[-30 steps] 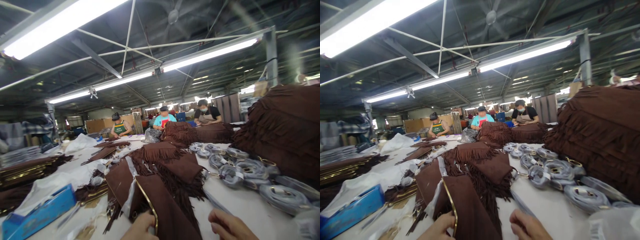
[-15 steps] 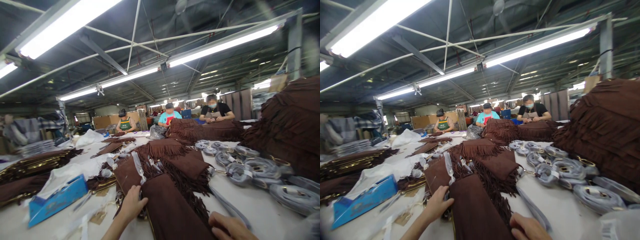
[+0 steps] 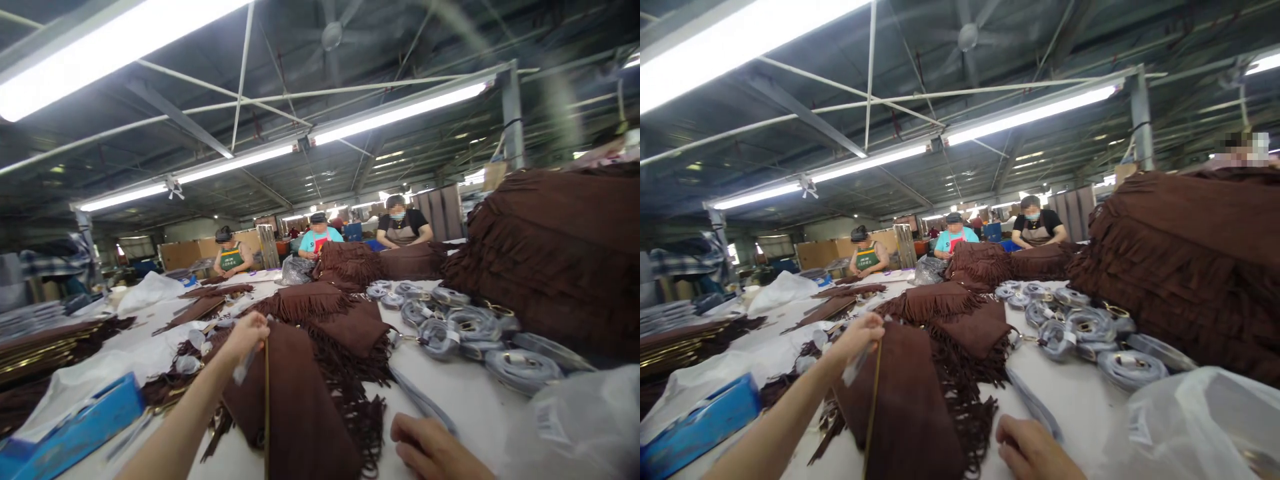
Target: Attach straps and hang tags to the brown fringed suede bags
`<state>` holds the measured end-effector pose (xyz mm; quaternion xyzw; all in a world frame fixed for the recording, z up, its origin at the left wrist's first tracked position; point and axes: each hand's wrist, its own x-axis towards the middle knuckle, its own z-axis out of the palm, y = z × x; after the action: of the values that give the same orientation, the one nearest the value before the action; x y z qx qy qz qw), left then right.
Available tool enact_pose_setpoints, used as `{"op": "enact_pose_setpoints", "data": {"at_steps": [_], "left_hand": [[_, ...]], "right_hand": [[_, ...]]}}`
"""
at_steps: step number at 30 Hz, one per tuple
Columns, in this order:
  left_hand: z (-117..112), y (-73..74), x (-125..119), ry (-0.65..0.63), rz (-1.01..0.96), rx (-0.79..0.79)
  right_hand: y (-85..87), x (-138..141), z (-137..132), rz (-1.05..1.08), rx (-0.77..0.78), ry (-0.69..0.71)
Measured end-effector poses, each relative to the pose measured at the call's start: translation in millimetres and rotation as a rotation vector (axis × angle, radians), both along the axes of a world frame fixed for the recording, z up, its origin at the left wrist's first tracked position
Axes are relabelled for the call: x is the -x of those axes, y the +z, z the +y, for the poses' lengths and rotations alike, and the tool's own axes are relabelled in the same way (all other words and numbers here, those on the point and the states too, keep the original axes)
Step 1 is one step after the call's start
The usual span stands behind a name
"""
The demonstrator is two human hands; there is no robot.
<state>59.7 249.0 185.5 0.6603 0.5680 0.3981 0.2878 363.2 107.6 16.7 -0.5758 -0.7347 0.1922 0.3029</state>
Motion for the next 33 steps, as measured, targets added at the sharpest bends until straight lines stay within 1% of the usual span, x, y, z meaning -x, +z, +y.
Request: {"op": "enact_pose_setpoints", "data": {"at_steps": [2,3,4,5,6,7,8,9,11,13,14,15,16,17,18,19,21,24,26,27,29,31,33], "left_hand": [[-1,50.0,-13,-0.055,0.178,-0.194],[-4,70.4,-23,-0.09,0.267,-0.282],[-9,85.1,-34,-0.127,0.35,-0.359],[-16,93.0,-47,-0.171,0.432,-0.415],[-24,93.4,-62,-0.221,0.51,-0.456],[-34,86.3,-77,-0.277,0.583,-0.482],[-43,72.5,-91,-0.338,0.648,-0.499],[-53,53.1,-104,-0.403,0.705,-0.508],[-71,4.2,-122,-0.522,0.788,-0.513],[-85,-47.6,-128,-0.62,0.856,-0.525],[-91,-71.1,-126,-0.652,0.903,-0.567],[-95,-91.7,-123,-0.642,0.914,-0.607],[-97,-109.0,-119,-0.612,0.896,-0.632],[-100,-122.7,-114,-0.566,0.862,-0.643],[-101,-133.0,-110,-0.517,0.813,-0.634],[-103,-140.2,-107,-0.481,0.772,-0.616],[-105,-147.4,-104,-0.461,0.741,-0.581],[-107,-146.0,-99,-0.508,0.797,-0.571],[-103,-140.4,-86,-0.509,0.838,-0.549],[-100,-136.9,-74,-0.488,0.846,-0.525],[-90,-130.2,-38,-0.415,0.83,-0.457],[-77,-126.7,8,-0.361,0.761,-0.385],[-65,-129.3,53,-0.326,0.673,-0.353]], "right_hand": [[1.5,0,0,0.011,-0.013,-0.005],[2.7,0,0,0.034,-0.019,0.004],[4.6,-1,0,0.076,-0.021,0.02],[7.2,-1,0,0.135,-0.015,0.038],[10.6,-2,-1,0.212,0.002,0.053],[14.8,-3,-1,0.301,0.033,0.069],[19.6,-3,-3,0.393,0.073,0.089],[24.8,-4,-4,0.481,0.114,0.114],[34.3,-5,-8,0.625,0.169,0.172],[40.1,-7,-11,0.692,0.157,0.191],[40.7,-8,-11,0.682,0.141,0.173],[39.8,-9,-11,0.632,0.117,0.144],[37.4,-9,-11,0.543,0.085,0.119],[34.0,-8,-10,0.427,0.044,0.103],[30.1,-6,-10,0.3,-0.005,0.095],[26.0,-3,-9,0.176,-0.061,0.088],[18.8,5,-7,-0.04,-0.151,0.059],[12.1,16,-2,-0.298,-0.174,-0.009],[9.9,17,2,-0.419,-0.164,-0.05],[9.4,15,4,-0.453,-0.158,-0.073],[9.5,9,6,-0.481,-0.141,-0.116],[11.3,4,5,-0.483,-0.124,-0.139],[14.3,5,1,-0.481,-0.118,-0.145]]}}
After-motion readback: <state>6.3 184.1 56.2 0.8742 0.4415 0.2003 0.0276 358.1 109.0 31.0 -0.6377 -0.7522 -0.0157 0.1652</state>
